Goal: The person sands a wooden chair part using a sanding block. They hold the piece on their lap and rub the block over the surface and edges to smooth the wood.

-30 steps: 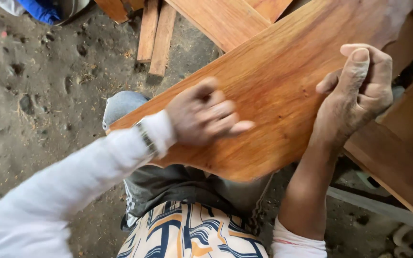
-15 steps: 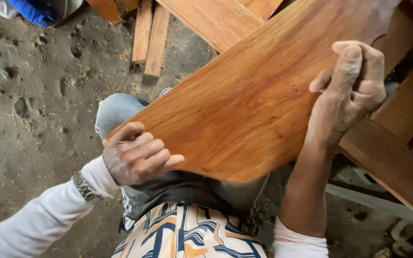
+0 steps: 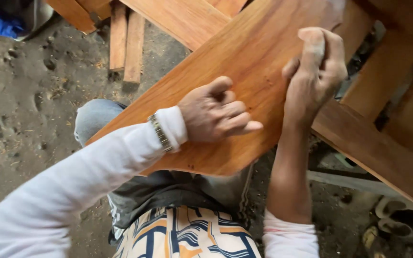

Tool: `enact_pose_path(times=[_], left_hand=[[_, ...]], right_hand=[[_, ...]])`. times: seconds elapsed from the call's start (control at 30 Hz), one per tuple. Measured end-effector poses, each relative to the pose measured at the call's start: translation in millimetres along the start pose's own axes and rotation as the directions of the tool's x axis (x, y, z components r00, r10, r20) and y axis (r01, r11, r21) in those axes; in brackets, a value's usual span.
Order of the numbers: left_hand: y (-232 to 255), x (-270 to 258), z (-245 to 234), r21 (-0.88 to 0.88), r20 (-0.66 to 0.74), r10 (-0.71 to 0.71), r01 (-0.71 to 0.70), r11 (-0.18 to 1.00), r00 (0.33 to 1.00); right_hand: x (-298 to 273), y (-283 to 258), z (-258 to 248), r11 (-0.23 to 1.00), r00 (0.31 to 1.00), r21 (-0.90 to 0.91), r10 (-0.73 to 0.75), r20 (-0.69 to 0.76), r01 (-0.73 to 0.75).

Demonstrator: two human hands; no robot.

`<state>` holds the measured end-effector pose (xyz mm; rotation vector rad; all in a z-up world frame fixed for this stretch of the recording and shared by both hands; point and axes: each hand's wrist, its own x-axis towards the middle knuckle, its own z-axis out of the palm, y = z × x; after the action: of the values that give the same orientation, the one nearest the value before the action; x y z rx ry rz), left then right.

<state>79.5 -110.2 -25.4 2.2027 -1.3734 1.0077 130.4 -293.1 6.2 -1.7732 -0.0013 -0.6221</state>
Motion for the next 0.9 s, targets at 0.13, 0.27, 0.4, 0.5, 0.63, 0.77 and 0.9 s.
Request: enact_pose_path(times=[0.13, 0.27, 0.4, 0.5, 0.63, 0.77, 0.9], left_hand=[[19, -33, -74, -0.048, 0.150, -0.028, 0.035, 0.998, 0.988], [36, -84, -142, 0.138, 0.326, -0.290, 0.258, 0.956, 0.900], [37, -71, -112, 0.190, 0.286, -0.283, 0.235, 0.953, 0.916], [15, -30, -61, 0.084, 0.251, -0.123, 0.105, 0.991, 0.960], [-16, 10, 10, 0.041, 0.101, 0.055, -0.059, 0.997, 0.993], [-37, 25, 57, 0.016, 0.067, 0.103, -0.104, 0.994, 0.992], [-9, 10, -4, 0.056, 0.072, 0.041, -0.046, 0.997, 0.997]], right_hand=[[33, 37, -16, 0.983, 0.941, -0.064, -0.144, 0.305, 0.171], [51, 34, -13, 0.997, 0.953, 0.075, 0.007, 0.302, -0.031], [45, 31, -10, 0.959, 0.926, -0.143, -0.188, 0.327, 0.245], [47, 28, -11, 0.861, 0.897, -0.316, -0.293, 0.331, 0.398], [45, 26, -10, 0.920, 0.908, -0.192, -0.272, 0.318, 0.342], [43, 34, -14, 0.916, 0.918, -0.206, -0.285, 0.274, 0.346], [43, 29, -17, 0.951, 0.942, -0.122, -0.254, 0.220, 0.285]])
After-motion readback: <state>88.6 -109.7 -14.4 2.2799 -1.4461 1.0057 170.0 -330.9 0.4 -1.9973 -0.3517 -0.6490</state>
